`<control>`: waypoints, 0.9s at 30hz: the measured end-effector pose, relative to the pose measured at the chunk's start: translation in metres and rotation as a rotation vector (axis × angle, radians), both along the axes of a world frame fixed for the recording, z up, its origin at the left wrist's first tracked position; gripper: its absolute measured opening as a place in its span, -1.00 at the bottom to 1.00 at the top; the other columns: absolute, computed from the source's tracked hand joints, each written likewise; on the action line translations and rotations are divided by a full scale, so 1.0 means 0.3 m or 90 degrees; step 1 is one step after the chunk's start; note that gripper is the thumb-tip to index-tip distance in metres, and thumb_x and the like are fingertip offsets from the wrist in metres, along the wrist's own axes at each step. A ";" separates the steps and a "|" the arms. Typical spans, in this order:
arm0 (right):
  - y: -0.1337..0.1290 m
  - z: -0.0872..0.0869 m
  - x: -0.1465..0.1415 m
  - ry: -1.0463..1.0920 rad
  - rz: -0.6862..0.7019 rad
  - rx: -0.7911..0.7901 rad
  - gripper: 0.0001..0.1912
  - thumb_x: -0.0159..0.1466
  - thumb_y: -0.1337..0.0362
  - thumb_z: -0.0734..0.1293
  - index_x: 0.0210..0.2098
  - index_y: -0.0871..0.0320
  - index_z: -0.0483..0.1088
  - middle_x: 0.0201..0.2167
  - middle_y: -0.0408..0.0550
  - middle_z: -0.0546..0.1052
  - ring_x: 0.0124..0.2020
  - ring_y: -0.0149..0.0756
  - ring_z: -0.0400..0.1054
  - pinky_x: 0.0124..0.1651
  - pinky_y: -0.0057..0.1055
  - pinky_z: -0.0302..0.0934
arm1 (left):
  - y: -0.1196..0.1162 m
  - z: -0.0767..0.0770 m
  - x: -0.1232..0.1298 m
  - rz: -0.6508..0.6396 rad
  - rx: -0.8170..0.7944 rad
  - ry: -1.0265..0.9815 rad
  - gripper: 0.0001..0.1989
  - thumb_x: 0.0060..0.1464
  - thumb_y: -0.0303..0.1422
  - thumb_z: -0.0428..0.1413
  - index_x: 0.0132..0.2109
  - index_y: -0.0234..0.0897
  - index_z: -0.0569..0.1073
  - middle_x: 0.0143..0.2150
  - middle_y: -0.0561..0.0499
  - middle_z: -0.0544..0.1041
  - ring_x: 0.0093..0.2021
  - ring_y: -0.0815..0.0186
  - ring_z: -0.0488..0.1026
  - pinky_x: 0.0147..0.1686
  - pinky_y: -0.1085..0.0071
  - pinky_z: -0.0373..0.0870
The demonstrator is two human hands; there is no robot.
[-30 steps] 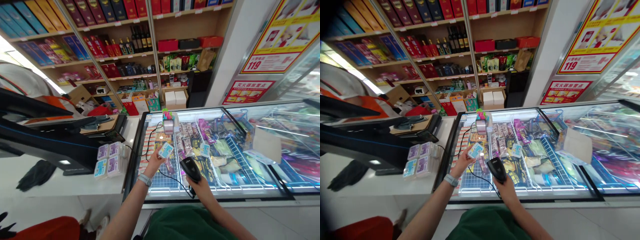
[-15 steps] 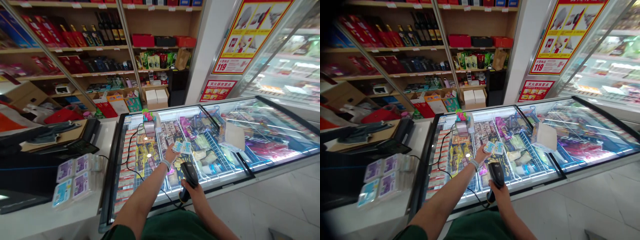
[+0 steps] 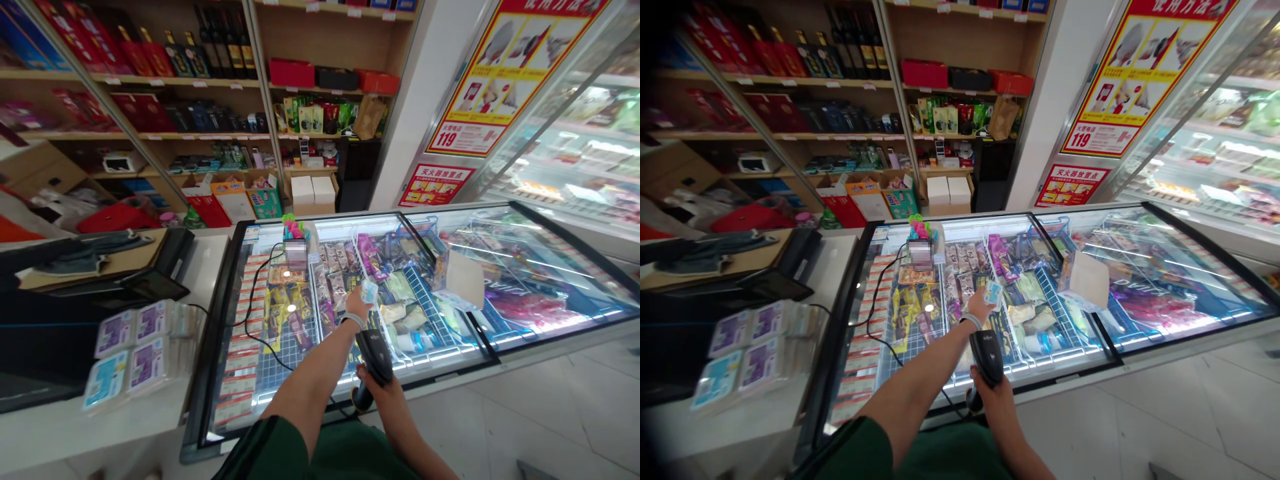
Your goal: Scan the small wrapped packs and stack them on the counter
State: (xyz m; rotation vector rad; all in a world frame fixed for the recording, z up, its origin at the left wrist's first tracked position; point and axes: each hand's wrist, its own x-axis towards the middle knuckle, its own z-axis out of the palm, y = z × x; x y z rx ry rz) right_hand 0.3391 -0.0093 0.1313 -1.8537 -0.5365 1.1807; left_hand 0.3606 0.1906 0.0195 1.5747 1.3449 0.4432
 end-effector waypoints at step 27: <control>0.038 -0.061 -0.045 -0.037 0.017 0.017 -0.32 -0.09 -0.17 0.43 -0.20 0.29 0.53 -0.28 0.08 0.62 -0.08 0.05 0.46 0.02 -0.19 0.28 | 0.060 0.041 -0.314 -0.084 -0.001 0.070 -0.57 0.10 -0.40 0.09 0.13 -0.32 0.40 0.05 -0.19 0.51 0.02 0.19 0.45 0.04 0.30 0.36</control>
